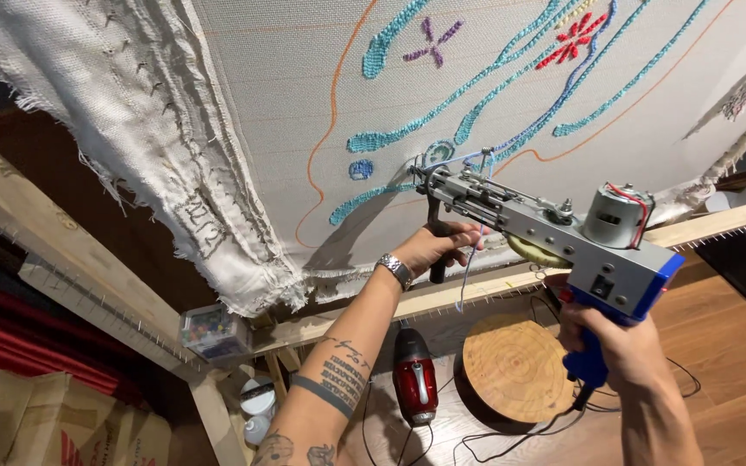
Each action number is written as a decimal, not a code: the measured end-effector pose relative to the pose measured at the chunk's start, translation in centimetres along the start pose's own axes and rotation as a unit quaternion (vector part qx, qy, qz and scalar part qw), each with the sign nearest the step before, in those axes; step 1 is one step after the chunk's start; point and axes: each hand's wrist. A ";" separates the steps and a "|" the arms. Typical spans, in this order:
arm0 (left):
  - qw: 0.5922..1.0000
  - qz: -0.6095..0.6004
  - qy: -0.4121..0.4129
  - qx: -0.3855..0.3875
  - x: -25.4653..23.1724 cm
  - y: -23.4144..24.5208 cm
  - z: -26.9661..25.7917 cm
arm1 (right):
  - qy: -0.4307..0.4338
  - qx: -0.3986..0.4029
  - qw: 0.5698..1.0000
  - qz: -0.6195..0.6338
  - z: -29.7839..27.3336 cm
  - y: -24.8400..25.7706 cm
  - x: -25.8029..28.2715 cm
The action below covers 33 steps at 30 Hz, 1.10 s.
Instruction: Using a tufting gun to apply yarn to a canvas for rug making.
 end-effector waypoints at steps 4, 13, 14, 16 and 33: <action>0.999 -0.038 -0.021 0.032 1.1 -1.0 0.5 | 0.013 0.002 0.999 -0.032 -1.4 0.3 1.3; 1.000 -0.006 -0.003 0.009 -1.4 -3.6 0.1 | 0.024 0.018 0.999 0.018 -3.1 1.6 2.1; 1.000 -0.009 0.012 0.006 -2.0 -4.0 -0.1 | 0.029 0.025 0.999 0.021 -3.2 1.6 2.3; 1.000 0.001 0.005 0.015 -2.3 -4.0 -0.2 | 0.022 0.028 0.999 0.021 -3.3 1.6 2.6; 1.000 0.005 -0.015 0.010 -2.2 -3.2 -1.4 | 0.011 0.065 0.998 0.009 -2.3 1.9 1.6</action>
Point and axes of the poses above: each hand's wrist, its own z-axis towards the middle knuckle, its own y-axis out of the back of the hand, x = y × z, and after that the axes turned 8 degrees about x, right-handed
